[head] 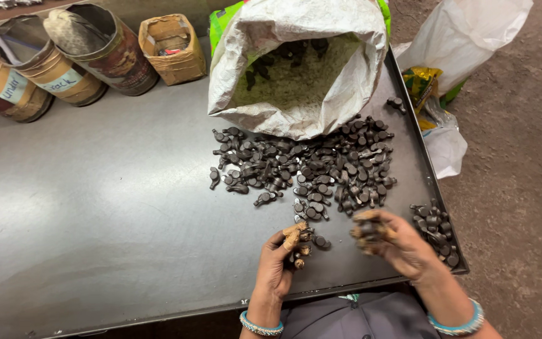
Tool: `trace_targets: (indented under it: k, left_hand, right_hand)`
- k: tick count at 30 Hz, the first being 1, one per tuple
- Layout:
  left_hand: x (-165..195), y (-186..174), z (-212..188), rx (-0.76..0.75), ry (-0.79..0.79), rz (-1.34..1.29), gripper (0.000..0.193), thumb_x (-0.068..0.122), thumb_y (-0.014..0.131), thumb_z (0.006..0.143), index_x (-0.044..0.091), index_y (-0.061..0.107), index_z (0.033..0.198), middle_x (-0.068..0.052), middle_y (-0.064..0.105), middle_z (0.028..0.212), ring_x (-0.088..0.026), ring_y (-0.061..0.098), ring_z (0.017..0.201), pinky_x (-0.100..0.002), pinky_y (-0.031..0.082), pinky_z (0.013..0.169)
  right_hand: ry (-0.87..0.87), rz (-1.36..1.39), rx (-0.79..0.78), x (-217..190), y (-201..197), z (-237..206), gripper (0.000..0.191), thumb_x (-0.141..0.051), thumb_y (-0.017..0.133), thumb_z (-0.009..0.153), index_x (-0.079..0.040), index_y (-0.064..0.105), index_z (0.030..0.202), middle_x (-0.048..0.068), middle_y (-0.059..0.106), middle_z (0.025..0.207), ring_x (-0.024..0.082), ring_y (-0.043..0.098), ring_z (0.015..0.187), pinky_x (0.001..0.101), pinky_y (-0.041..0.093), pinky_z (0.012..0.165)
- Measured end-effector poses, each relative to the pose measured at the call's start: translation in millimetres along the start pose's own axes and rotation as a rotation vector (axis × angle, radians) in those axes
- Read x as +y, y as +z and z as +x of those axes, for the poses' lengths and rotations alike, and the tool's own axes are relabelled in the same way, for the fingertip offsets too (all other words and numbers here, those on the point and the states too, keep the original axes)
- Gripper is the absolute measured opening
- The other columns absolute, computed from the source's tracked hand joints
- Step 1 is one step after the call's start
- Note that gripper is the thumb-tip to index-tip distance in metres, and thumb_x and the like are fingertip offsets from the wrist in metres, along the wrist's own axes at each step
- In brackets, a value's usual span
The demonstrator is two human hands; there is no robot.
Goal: The person picks small dark metal castings one at a time from a pile on a metal table, turns and handles each piece with their fingers, and places pieces into separate piles on the table, occasionally tossing pieces into a large open sack at the head of the table.
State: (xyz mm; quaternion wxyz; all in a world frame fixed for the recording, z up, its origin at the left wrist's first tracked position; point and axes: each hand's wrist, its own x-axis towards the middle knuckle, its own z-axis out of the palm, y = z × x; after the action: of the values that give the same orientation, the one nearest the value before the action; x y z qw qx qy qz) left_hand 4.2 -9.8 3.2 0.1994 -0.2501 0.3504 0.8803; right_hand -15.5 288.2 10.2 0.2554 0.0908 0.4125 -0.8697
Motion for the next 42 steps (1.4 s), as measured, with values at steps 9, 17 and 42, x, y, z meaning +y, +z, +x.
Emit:
trace_targets:
  k: [9,17,42]
  left_hand:
    - [17,-4,3,0.048,0.089,0.107,0.033,0.008,0.074,0.086,-0.002,0.073,0.118,-0.011,0.077,0.09,-0.017,0.071,0.069,-0.026,0.05,0.048]
    - [22,-3,1,0.066,0.083,0.116,0.03,0.007,0.076,0.087,-0.002,0.074,0.115,-0.01,0.077,0.09,-0.015,0.07,0.068,-0.025,0.049,0.047]
    - [6,8,1,0.007,0.01,0.07,0.029,0.009,0.074,0.089,-0.001,0.075,0.116,-0.01,0.077,0.089,-0.014,0.068,0.064,-0.025,0.049,0.048]
  right_hand:
    - [0.356,-1.5,0.883,-100,-75,-114,0.038,-0.006,0.079,0.088,-0.011,0.076,0.125,0.009,0.08,0.092,0.019,0.078,0.073,0.0351,0.061,0.062]
    - [0.34,-1.523,1.129,-104,-40,-109,0.037,-0.018,0.083,0.084,-0.01,0.076,0.119,0.011,0.079,0.095,0.023,0.078,0.073,0.0383,0.063,0.063]
    - [0.195,0.11,-0.035,19,11,24,0.047,-0.022,0.084,0.079,0.0,0.064,0.115,0.014,0.074,0.095,0.02,0.072,0.079,0.0307,0.06,0.069]
